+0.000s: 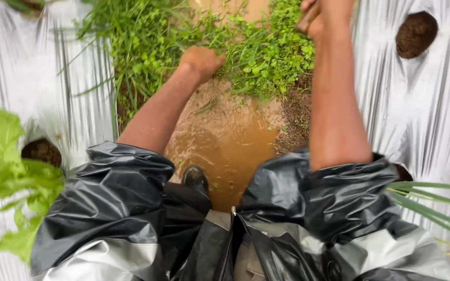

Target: The person uses a hand hoe to scrape and loosen weeds growing in a muddy path between rows of plants covered with plastic mulch. They gather the uprooted weeds by hand and move them aside.

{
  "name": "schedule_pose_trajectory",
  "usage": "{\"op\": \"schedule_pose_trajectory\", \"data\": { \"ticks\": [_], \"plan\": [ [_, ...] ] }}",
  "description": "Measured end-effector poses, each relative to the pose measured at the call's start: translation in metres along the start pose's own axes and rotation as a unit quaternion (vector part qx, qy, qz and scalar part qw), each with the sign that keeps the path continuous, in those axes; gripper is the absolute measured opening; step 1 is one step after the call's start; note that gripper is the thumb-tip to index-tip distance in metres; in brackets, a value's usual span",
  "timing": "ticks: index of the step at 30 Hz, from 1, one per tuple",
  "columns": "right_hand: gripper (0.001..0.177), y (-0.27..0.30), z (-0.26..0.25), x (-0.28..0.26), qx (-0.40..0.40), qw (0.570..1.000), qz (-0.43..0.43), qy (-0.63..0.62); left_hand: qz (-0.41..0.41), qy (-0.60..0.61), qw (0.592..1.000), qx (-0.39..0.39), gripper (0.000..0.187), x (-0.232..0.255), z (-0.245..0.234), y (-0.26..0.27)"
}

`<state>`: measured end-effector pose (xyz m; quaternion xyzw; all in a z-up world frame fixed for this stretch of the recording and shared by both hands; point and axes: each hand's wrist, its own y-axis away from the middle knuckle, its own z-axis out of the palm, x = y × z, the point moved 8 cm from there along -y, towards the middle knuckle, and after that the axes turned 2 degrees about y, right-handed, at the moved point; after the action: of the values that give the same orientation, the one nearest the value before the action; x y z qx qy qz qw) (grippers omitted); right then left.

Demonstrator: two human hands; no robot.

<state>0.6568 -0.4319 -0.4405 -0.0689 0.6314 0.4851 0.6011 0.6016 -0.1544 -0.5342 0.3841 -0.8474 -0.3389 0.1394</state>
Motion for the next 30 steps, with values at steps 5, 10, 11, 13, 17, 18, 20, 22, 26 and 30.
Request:
{"op": "schedule_pose_trajectory", "data": {
  "ticks": [5, 10, 11, 13, 17, 18, 20, 22, 26, 30],
  "plan": [
    [0.052, 0.051, -0.041, 0.034, 0.003, 0.987, -0.157, -0.028, 0.211, -0.143, 0.962, 0.097, 0.062, 0.051, -0.047, -0.004],
    [0.039, 0.068, -0.13, 0.124, 0.158, 0.975, -0.157, -0.008, 0.333, -0.078, 0.917, 0.205, 0.027, 0.116, 0.0, -0.003],
    [0.039, 0.069, -0.15, 0.146, 0.197, 0.966, -0.164, -0.021, 0.365, -0.069, 0.894, 0.249, 0.023, 0.127, 0.016, -0.007],
    [0.04, 0.063, -0.168, 0.164, 0.218, 0.961, -0.167, -0.019, 0.377, -0.06, 0.872, 0.307, 0.022, 0.131, 0.055, -0.021],
    [0.04, 0.069, -0.154, 0.141, 0.2, 0.955, -0.216, 0.027, 0.331, -0.097, 0.868, 0.357, 0.027, 0.127, 0.095, -0.03],
    [0.04, 0.065, -0.151, 0.144, 0.199, 0.955, -0.216, 0.026, 0.33, -0.098, 0.868, 0.357, 0.027, 0.124, 0.104, -0.035],
    [0.037, 0.054, -0.145, 0.149, 0.185, 0.964, -0.186, 0.04, 0.328, -0.111, 0.83, 0.437, 0.019, 0.122, 0.112, -0.037],
    [0.036, 0.065, -0.133, 0.179, 0.179, 0.968, -0.168, 0.043, 0.33, -0.113, 0.822, 0.451, 0.018, 0.12, 0.11, -0.032],
    [0.038, 0.088, -0.111, 0.245, 0.139, 0.981, -0.077, 0.107, 0.298, -0.177, 0.844, 0.409, 0.033, 0.12, 0.092, -0.017],
    [0.037, 0.096, -0.106, 0.211, 0.139, 0.972, -0.114, 0.15, 0.287, -0.138, 0.879, 0.355, 0.037, 0.115, 0.105, -0.031]
  ]
}}
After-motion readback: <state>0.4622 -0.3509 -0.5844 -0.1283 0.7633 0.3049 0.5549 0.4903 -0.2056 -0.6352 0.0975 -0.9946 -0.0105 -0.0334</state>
